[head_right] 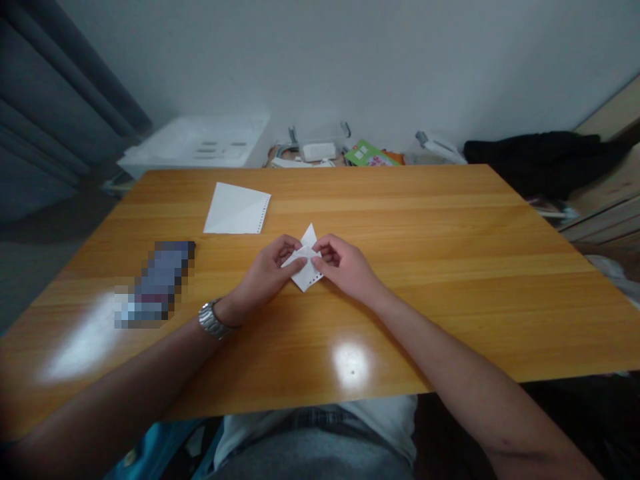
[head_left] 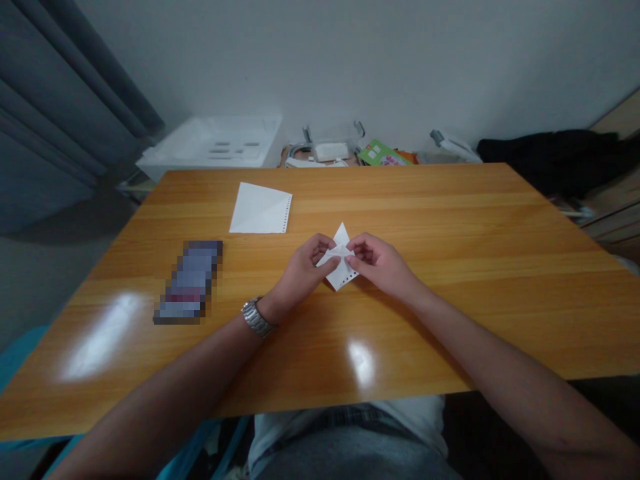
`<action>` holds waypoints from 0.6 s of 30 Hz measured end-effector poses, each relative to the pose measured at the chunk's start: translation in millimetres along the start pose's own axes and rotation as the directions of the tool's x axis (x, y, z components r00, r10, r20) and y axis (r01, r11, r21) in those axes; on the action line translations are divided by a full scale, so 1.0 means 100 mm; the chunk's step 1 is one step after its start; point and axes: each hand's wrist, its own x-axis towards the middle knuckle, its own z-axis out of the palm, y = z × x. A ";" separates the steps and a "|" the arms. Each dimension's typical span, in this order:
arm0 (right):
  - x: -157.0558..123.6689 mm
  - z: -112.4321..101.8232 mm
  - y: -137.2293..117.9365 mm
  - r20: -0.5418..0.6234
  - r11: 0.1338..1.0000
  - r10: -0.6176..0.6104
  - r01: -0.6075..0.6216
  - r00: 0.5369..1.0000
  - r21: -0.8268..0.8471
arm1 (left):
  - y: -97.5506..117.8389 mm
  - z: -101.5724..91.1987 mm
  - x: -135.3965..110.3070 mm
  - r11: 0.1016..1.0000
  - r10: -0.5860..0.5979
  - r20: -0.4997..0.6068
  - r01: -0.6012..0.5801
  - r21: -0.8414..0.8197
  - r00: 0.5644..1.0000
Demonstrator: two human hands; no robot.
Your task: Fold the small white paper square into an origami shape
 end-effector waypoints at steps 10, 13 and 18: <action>-0.02 0.01 -0.02 0.006 0.996 -0.044 0.044 0.999 -0.075 | 0.04 0.03 -0.03 1.000 -0.005 0.003 0.005 -0.018 1.000; -0.02 0.01 -0.04 0.012 0.994 -0.052 0.053 0.999 -0.092 | 0.05 0.02 -0.03 1.000 0.003 0.003 -0.003 0.003 1.000; -0.03 -0.01 -0.06 -0.004 0.990 -0.079 0.078 0.997 -0.117 | 0.12 0.02 -0.04 1.000 0.010 0.010 -0.010 0.006 1.000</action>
